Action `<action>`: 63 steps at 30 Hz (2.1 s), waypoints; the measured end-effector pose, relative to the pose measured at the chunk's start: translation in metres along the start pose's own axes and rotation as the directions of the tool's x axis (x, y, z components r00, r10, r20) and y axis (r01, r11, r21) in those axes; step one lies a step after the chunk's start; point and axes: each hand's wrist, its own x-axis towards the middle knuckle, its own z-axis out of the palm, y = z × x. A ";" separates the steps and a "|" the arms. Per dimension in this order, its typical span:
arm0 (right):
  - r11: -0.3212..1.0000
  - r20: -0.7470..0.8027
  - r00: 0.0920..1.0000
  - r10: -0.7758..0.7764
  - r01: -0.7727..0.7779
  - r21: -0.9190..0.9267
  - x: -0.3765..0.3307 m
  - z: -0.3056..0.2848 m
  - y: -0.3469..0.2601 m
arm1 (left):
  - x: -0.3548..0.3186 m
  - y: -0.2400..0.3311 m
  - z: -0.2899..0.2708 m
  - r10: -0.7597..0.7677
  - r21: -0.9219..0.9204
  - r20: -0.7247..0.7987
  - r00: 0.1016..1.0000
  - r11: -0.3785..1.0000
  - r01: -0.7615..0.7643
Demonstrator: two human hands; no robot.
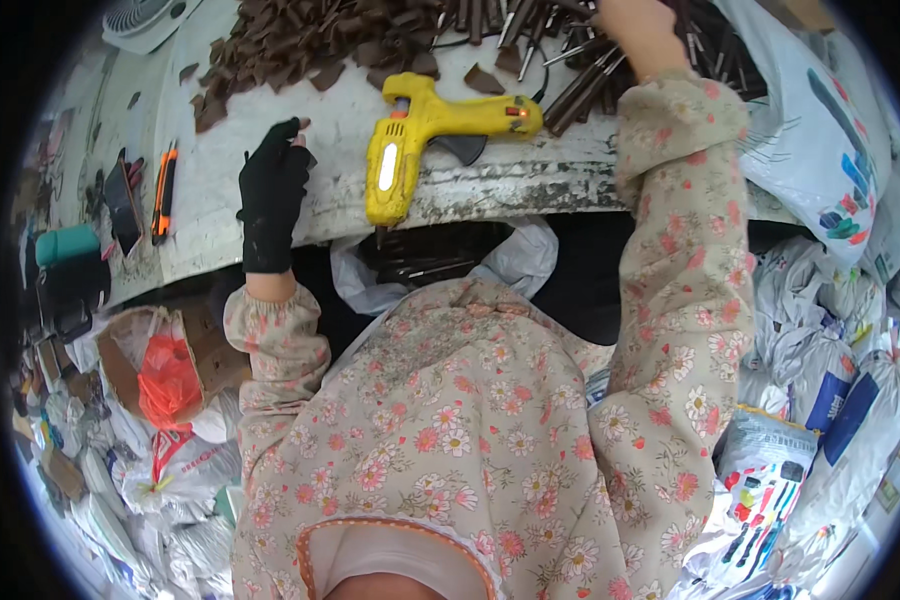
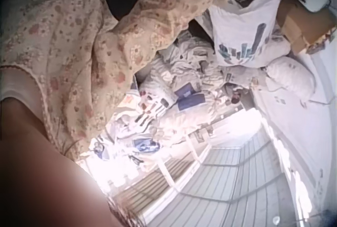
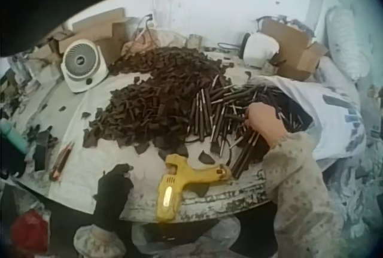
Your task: Apply hot glue to small plastic components and assemble them.
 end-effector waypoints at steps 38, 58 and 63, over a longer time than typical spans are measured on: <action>0.770 -0.299 0.840 -0.454 0.538 0.343 -0.137 0.075 -0.072 | -0.139 0.033 0.019 -0.376 -0.648 0.363 0.853 0.556 0.521; 0.214 -0.002 0.686 -0.727 0.230 0.949 -0.260 0.023 -0.078 | -0.143 0.035 0.009 -0.453 -0.834 0.550 0.701 -0.248 0.494; 0.249 0.024 0.686 -0.727 0.230 0.941 -0.258 0.023 -0.079 | -0.139 0.051 0.000 -0.521 -0.834 0.515 0.681 -0.121 0.539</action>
